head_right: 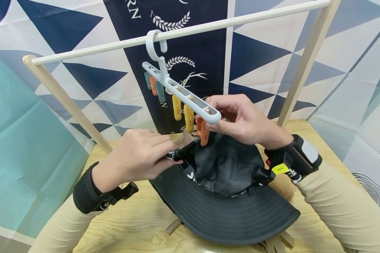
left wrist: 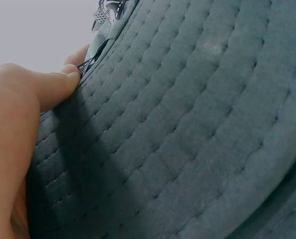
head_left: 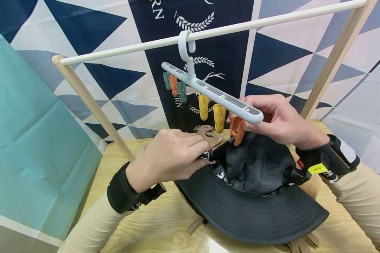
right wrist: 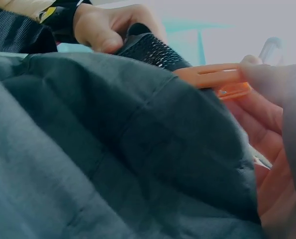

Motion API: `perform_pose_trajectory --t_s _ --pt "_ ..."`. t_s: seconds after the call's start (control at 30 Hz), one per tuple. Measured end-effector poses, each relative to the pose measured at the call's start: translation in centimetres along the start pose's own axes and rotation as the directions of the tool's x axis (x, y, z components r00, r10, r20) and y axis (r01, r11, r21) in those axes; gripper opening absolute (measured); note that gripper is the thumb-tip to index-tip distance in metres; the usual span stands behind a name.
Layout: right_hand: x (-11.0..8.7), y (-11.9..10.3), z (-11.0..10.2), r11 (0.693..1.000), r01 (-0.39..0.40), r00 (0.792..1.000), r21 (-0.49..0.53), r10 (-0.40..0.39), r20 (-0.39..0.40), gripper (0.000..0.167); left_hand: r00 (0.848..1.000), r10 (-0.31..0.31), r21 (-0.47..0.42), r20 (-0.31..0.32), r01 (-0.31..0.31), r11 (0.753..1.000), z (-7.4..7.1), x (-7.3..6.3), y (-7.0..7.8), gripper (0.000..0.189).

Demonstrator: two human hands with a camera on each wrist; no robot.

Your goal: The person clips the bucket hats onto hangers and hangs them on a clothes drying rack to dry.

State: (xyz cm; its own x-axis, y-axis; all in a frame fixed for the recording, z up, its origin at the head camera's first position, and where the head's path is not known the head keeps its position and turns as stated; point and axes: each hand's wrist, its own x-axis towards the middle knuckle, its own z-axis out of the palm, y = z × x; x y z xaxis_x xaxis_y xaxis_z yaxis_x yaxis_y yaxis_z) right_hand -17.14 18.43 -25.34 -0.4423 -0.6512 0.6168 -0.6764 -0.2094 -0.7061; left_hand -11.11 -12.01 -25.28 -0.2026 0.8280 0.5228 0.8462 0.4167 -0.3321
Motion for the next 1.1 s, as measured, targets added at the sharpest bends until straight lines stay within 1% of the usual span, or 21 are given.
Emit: perform_pose_trajectory --t_s 0.17,0.27,0.33,0.5,0.6,0.77,0.83,1.0,1.1 --pt "-0.4 -0.2 0.4 0.998 -0.053 0.998 -0.019 0.053 -0.031 0.036 1.0 0.014 0.0 -0.012 -0.014 1.0 0.1 0.0 0.3 0.025" --pt "-0.6 -0.2 0.4 0.998 -0.052 0.998 -0.042 0.05 -0.045 0.037 1.0 0.014 0.0 -0.019 -0.014 1.0 0.1 -0.1 0.4 0.025" --pt "-0.7 -0.1 0.3 0.998 -0.048 0.998 -0.036 0.046 -0.053 0.037 1.0 0.01 0.0 -0.019 -0.01 1.0 0.1 -0.1 0.4 0.026" --pt "-1.0 0.2 0.2 0.997 -0.076 0.996 -0.019 0.075 -0.045 0.047 1.0 0.003 0.015 -0.015 -0.003 1.0 0.1 -0.5 0.5 0.028" --pt "-1.2 0.3 0.3 0.995 -0.095 0.995 -0.031 0.094 -0.032 0.05 1.0 -0.004 0.028 -0.009 0.004 1.0 0.0 -0.9 0.5 0.027" --pt "-1.6 0.6 0.5 0.992 -0.093 0.995 -0.081 0.09 -0.033 0.047 0.999 -0.033 0.01 0.007 0.033 0.999 0.0 -1.6 0.3 0.023" --pt "-1.7 0.7 0.6 0.99 -0.087 0.996 -0.107 0.084 -0.034 0.043 0.999 -0.043 0.005 0.013 0.043 0.999 0.2 -1.9 0.2 0.023" --pt "-1.9 1.0 0.8 0.978 -0.105 0.994 -0.182 0.102 -0.022 0.035 0.997 -0.072 0.006 0.029 0.072 0.997 0.7 -2.4 0.0 0.023" --pt "-2.0 1.2 0.9 0.969 -0.104 0.995 -0.223 0.103 -0.014 0.036 0.994 -0.102 -0.008 0.042 0.102 0.995 1.0 -2.6 -0.2 0.024"
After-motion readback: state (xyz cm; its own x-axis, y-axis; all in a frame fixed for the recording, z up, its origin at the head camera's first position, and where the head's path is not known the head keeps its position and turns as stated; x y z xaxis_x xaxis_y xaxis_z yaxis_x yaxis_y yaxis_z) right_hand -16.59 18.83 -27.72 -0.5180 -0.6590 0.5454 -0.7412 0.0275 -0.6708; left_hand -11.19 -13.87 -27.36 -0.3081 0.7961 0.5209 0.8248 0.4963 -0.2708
